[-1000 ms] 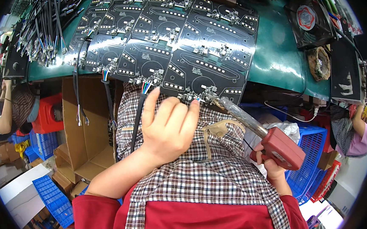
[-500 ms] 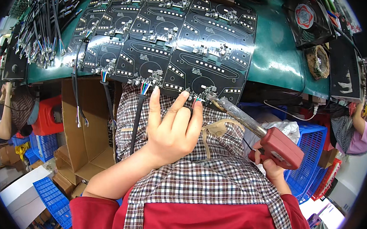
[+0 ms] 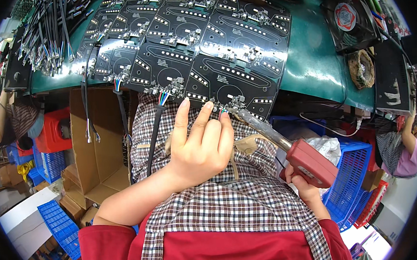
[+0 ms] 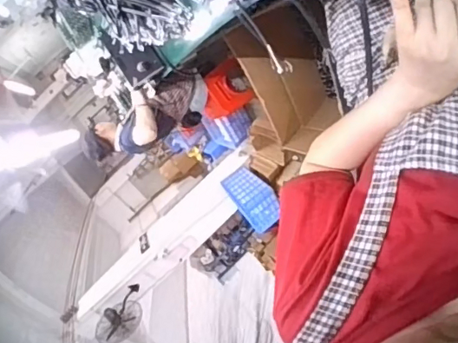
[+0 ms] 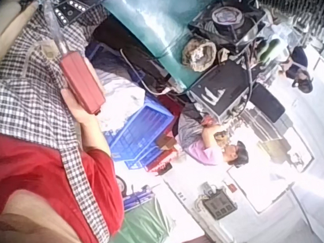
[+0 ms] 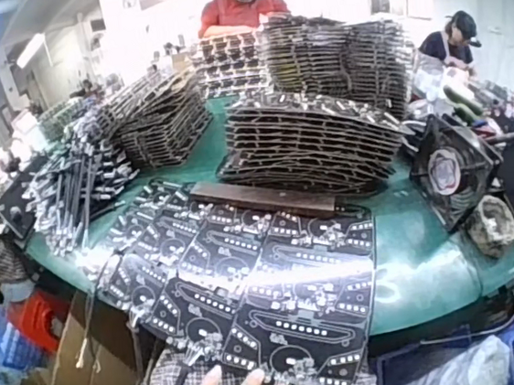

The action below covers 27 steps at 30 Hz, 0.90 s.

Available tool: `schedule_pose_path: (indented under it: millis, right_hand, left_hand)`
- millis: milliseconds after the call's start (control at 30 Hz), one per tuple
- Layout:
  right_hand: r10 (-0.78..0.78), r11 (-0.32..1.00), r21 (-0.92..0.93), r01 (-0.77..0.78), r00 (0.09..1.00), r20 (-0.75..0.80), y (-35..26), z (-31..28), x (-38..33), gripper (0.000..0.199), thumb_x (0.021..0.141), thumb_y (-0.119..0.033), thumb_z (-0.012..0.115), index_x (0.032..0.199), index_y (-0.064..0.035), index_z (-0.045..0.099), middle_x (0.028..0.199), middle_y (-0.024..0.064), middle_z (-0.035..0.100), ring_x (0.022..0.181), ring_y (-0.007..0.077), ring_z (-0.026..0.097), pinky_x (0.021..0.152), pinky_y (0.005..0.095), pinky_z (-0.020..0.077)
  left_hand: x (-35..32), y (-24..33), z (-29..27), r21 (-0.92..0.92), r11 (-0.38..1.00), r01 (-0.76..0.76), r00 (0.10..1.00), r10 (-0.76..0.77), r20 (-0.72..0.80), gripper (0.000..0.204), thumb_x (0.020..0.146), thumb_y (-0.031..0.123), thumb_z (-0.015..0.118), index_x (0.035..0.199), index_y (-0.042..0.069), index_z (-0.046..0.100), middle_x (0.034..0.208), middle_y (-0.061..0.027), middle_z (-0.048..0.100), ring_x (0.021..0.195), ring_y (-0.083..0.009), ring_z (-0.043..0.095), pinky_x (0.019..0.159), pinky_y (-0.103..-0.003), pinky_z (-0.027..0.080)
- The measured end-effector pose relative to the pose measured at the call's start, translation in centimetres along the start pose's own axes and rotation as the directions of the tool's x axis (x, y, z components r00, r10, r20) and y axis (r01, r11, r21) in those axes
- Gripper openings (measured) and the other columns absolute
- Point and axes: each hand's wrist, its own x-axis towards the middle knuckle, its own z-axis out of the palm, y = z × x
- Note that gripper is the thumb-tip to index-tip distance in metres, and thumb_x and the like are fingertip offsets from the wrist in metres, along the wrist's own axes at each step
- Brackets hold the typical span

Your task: The person places wired circuit boards into a cardboard box, retrieves a panel of circuit boards from a stack, and solders wire cables onto the boards using a soldering tool.

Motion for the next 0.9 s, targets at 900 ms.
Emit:
schedule_pose_path:
  millis: [900]
  right_hand:
    - [-0.021, 0.999, 0.047, 0.024, 0.997, -0.069, 0.4, -0.2, -1.0, 0.059, 0.068, -0.020, 0.074, 0.113, 0.0099, 0.052, 0.095, 0.0142, 0.060, 0.073, 0.0158, 0.059, 0.065, 0.0254, 0.0483]
  left_hand:
    - [-0.2, 0.0, -0.6, -0.148, 0.989, 0.028, 0.997, -0.017, 0.078, 0.020, 0.071, 0.012, 0.058, 0.088, 0.006, 0.066, 0.064, -0.0009, 0.046, 0.089, -0.0188, 0.063, 0.094, -0.067, 0.025]
